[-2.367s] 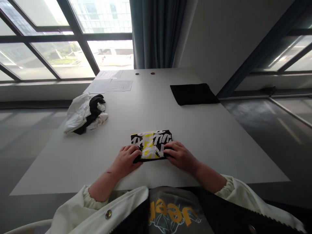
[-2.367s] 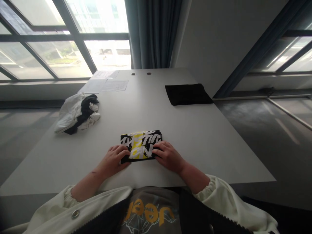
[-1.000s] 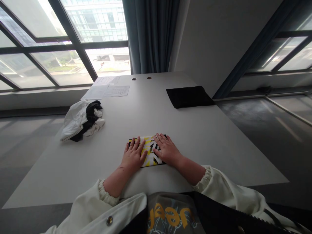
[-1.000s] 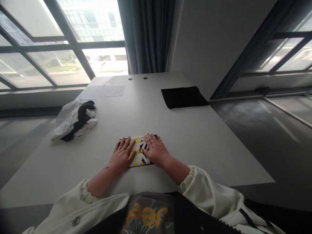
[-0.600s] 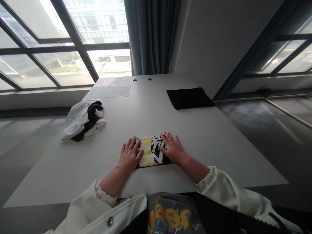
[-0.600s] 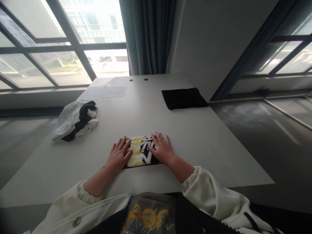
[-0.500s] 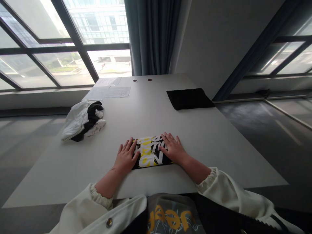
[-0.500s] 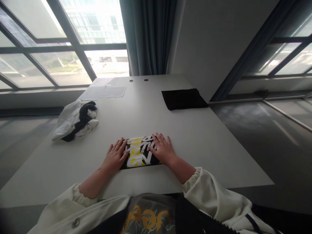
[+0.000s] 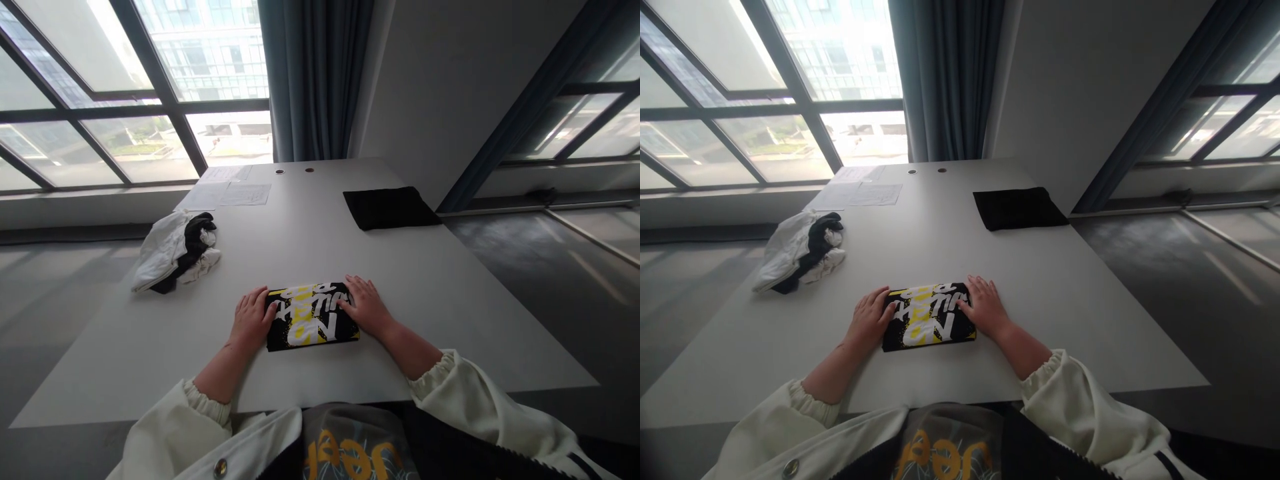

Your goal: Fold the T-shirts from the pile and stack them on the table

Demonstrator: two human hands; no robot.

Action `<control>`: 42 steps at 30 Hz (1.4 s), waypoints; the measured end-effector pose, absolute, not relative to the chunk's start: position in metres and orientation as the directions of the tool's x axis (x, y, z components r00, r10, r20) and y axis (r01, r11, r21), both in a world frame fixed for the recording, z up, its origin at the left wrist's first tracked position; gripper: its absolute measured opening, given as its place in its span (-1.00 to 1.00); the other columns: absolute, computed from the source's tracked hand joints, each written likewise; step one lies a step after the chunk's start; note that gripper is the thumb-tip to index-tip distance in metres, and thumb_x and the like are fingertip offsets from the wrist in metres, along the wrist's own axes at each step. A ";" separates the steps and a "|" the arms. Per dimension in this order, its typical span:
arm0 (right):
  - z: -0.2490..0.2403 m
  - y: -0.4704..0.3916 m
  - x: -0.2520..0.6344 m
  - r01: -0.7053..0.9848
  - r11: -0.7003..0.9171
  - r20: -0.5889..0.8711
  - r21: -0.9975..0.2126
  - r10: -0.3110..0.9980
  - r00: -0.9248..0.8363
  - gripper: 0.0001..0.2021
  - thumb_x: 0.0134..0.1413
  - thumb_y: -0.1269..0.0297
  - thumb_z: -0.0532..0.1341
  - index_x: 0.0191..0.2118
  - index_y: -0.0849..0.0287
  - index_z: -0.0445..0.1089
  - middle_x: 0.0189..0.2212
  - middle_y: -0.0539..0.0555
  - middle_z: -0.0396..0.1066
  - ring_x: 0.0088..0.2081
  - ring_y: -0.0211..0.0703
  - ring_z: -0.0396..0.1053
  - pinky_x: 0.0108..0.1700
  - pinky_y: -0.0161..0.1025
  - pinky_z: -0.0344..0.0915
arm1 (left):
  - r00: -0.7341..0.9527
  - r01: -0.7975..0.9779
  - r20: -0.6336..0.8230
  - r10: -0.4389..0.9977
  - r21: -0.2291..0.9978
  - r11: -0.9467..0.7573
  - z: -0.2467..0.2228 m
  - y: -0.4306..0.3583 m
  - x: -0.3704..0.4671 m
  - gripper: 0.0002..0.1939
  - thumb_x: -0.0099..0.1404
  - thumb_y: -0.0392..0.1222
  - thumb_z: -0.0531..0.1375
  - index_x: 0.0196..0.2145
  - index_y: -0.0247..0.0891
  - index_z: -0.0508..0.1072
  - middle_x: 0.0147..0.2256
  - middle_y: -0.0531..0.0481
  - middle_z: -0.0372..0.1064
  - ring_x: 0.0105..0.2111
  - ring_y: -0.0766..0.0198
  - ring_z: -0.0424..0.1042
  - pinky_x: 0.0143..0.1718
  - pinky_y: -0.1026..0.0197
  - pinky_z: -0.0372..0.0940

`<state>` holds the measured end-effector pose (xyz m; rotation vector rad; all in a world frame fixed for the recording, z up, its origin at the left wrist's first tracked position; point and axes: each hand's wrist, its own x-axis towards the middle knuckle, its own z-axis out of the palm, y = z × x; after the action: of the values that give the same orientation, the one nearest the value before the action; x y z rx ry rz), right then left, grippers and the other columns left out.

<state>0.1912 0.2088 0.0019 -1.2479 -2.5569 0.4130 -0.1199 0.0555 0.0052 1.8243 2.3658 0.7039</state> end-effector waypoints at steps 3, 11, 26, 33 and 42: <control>0.002 0.211 0.191 0.667 0.616 0.188 -0.419 0.778 -0.600 -0.58 0.34 0.12 0.18 0.20 0.21 0.40 0.34 0.31 0.32 0.38 0.16 0.22 0.46 0.25 -0.05 | -0.297 0.895 0.225 0.928 0.405 0.188 0.007 0.063 -0.123 -0.58 0.50 0.00 0.08 0.20 -0.16 0.46 0.26 -0.18 0.40 0.25 -0.01 0.34 0.35 -0.18 0.15; 0.017 0.205 0.189 0.446 0.599 0.293 -0.665 0.759 -0.582 -0.83 0.26 0.26 0.18 -0.08 0.12 0.41 -0.15 0.14 0.54 -0.10 -0.02 0.47 0.05 -0.06 0.40 | -0.274 0.891 0.237 0.932 0.427 0.154 0.014 0.079 -0.127 -0.75 0.39 -0.05 0.18 -0.05 -0.15 0.52 0.09 -0.14 0.51 0.10 0.00 0.45 0.22 -0.13 0.27; 0.014 0.215 0.193 0.118 0.180 0.118 -0.977 0.907 -0.403 -0.61 0.14 -0.04 0.29 -0.02 0.06 0.34 -0.13 0.10 0.56 -0.25 -0.07 0.55 -0.20 -0.14 0.50 | -0.046 0.785 0.098 0.994 0.619 -0.025 0.034 0.072 -0.113 -0.71 0.41 0.05 0.13 -0.03 -0.10 0.46 -0.16 -0.05 0.63 -0.20 0.13 0.57 -0.13 0.10 0.40; 0.030 0.202 0.191 0.039 0.127 0.078 -0.991 0.793 -0.604 -0.54 0.24 0.09 0.21 0.23 -0.01 0.30 0.08 0.13 0.55 0.01 0.00 0.56 0.03 -0.01 0.51 | -0.338 0.768 0.133 0.932 0.611 0.191 0.021 0.079 -0.116 -0.76 0.44 -0.04 0.14 -0.03 -0.12 0.49 -0.13 -0.07 0.62 -0.12 0.09 0.58 -0.05 0.07 0.42; 0.035 0.173 0.171 0.204 0.324 0.080 -0.924 0.684 -0.725 -0.58 0.14 0.18 0.33 0.11 0.10 0.55 0.08 0.14 0.56 0.07 0.07 0.52 0.20 0.02 0.40 | -0.544 0.670 0.159 0.824 0.674 0.312 0.020 0.077 -0.119 -0.76 0.44 -0.03 0.15 -0.01 -0.12 0.45 -0.16 -0.06 0.61 -0.20 0.13 0.58 -0.12 0.13 0.41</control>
<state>0.1710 0.1729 0.0347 -0.7819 -2.1333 1.3891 -0.1190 0.0772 0.0200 1.3687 2.3623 1.0509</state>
